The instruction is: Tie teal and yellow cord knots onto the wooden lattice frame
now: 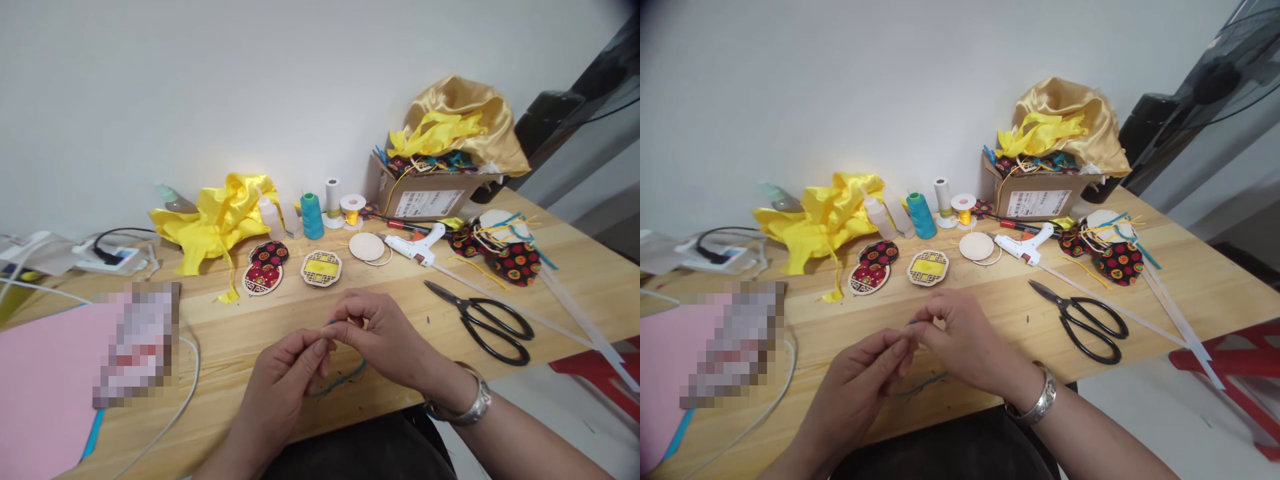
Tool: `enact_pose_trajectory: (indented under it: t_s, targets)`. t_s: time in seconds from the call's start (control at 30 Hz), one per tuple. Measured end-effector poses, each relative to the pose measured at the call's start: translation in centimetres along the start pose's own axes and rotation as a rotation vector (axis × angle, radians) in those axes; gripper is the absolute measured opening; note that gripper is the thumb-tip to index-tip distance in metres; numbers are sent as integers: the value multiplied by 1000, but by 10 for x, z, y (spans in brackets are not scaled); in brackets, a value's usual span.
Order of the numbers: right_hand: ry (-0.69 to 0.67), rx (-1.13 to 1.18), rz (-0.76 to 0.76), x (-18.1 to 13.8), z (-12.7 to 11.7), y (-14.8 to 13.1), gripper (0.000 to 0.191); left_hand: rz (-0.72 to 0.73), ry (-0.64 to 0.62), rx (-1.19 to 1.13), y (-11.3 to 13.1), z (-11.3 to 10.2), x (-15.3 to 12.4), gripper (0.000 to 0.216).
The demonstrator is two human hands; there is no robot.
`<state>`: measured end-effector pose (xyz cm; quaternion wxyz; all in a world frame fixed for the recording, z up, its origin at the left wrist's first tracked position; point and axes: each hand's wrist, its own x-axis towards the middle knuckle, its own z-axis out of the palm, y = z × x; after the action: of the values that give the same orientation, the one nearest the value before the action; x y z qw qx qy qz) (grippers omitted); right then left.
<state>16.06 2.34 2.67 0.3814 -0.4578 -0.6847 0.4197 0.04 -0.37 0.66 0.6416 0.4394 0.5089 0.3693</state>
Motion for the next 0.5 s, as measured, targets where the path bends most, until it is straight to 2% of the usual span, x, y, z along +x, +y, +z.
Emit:
enact_pose_trajectory:
  t_s: [0.1,0.2,0.23,0.33,0.4,0.5]
  targets:
    - [110,-84,-21,7,-7,4,13,-2,55,-64,-3,-4,-1,19]
    - [200,-347,-120,16,-14,14,12,-11,160,-246,-5,-7,0,13]
    - [166,-465,-163,19,-15,18,12,-16,184,-296,-5,-7,1,14]
    - [-62,-747,-286,23,-13,30,13,-23,210,-385,-3,-7,4,14]
    - [-185,-838,-349,24,-10,35,11,-28,216,-409,-2,-7,5,14]
    - [-282,-868,-412,27,-7,38,12,-43,226,-425,-2,-7,5,15]
